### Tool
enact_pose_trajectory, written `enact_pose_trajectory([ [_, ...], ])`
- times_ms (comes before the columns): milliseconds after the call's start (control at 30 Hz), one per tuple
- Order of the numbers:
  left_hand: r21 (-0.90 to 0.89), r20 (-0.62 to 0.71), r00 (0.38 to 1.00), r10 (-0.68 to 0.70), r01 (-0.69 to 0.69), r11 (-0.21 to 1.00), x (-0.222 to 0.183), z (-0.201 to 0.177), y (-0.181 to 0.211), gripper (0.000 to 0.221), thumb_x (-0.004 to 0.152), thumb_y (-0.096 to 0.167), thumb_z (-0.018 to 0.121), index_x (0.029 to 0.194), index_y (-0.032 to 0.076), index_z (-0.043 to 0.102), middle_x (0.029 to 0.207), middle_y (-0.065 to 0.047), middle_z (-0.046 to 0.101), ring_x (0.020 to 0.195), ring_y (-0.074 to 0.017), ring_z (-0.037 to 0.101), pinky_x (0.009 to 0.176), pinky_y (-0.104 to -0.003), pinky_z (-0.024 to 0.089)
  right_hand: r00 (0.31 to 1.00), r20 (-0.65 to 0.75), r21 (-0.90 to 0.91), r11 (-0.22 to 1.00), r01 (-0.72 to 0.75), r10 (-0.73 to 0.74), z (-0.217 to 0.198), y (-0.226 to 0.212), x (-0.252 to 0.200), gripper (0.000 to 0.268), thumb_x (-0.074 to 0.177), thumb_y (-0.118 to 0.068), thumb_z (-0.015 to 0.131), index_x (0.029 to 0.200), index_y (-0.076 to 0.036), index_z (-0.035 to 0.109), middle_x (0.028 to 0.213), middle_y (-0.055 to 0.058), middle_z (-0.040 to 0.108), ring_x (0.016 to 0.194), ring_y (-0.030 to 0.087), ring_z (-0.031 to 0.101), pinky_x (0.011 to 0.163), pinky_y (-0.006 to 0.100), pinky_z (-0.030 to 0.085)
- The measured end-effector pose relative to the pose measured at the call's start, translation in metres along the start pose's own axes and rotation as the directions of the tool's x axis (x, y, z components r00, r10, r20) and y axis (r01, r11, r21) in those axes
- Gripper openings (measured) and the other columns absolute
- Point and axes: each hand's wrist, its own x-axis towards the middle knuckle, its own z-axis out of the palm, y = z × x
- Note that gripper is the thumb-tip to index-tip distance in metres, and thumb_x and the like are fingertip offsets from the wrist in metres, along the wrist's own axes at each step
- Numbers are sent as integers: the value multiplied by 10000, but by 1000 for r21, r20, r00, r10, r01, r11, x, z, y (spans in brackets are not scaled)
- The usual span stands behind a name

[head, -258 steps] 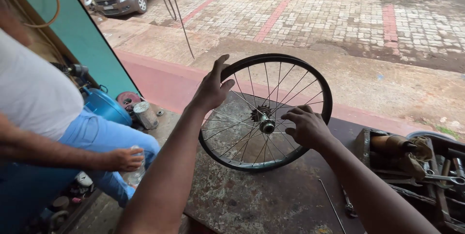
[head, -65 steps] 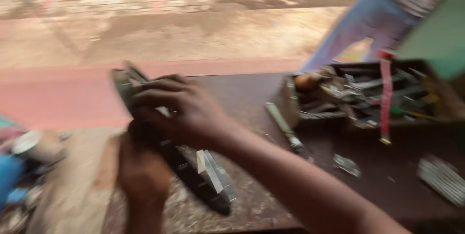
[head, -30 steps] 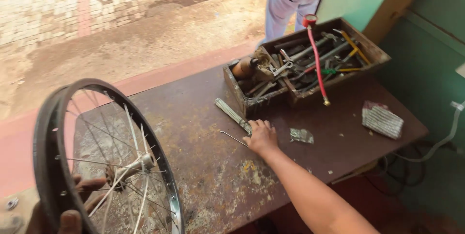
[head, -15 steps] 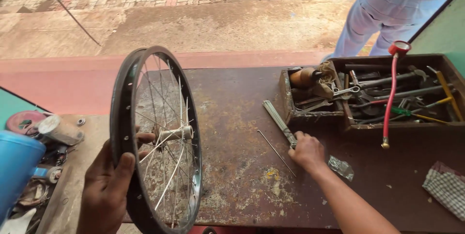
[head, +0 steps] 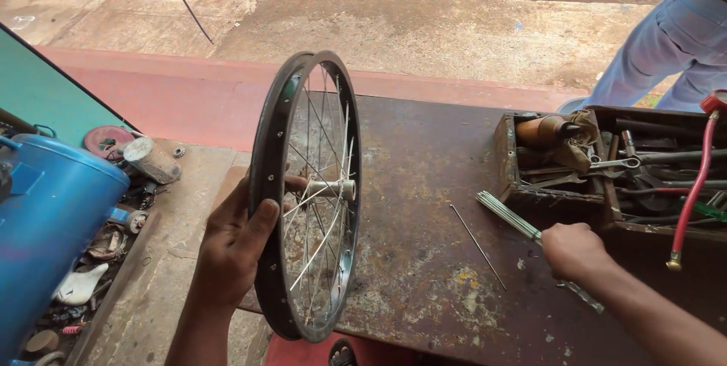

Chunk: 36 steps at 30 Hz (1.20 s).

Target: Repairing a bicycle wheel by installing or adjusting spokes and the hub.

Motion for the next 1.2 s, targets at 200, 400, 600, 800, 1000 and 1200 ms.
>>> enact_pose_trajectory([
  [200,19,47,997,-63,62,998,16,-20,-5,386,1030,323,576,1280,61,709,1163,-69,764,1046,-137,639,944,-313,490,981,-74,-205,965,163,-181,-7,14,9,114,890,-145,706,981,-101,758,993,86,753,938,241,756,826,384,626],
  [400,-13,111,994,-16,18,1000,33,-32,-5,431,1020,354,565,1309,61,691,1169,-96,778,1175,-210,672,1038,-388,484,843,-537,419,871,256,11,-81,3,-50,461,654,-92,831,1107,-38,768,1137,175,705,932,362,706,809,471,573],
  [600,6,90,990,-110,110,994,36,-47,-9,477,985,364,534,1359,96,661,1152,-125,806,1217,-237,696,1046,-424,516,872,-214,977,94,192,440,-22,11,-11,254,941,-134,743,1111,52,762,1000,255,782,921,337,733,823,423,584],
  [800,-80,85,993,-76,83,993,33,-71,-24,508,997,326,537,1410,41,609,1170,-156,793,1198,-244,707,1016,-415,515,979,-90,461,-864,202,181,-88,-123,-67,336,1053,-256,499,1193,17,637,1041,198,733,872,237,702,750,361,618],
  [1000,-168,37,994,-107,112,979,21,-105,-48,568,994,278,558,1480,-15,568,1173,-175,761,1037,-206,614,933,-368,451,951,-308,264,-958,109,24,-138,-195,-88,338,1024,-195,529,1239,53,611,1099,203,708,919,237,738,801,340,625],
  [1200,-330,44,991,-125,133,935,15,-146,-85,589,988,266,599,1481,-53,561,1197,-251,721,1055,-241,580,960,-381,455,942,-332,318,-945,72,-40,-170,-221,-92,353,1013,-182,541,1245,76,605,1089,199,718,920,241,742,806,352,632],
])
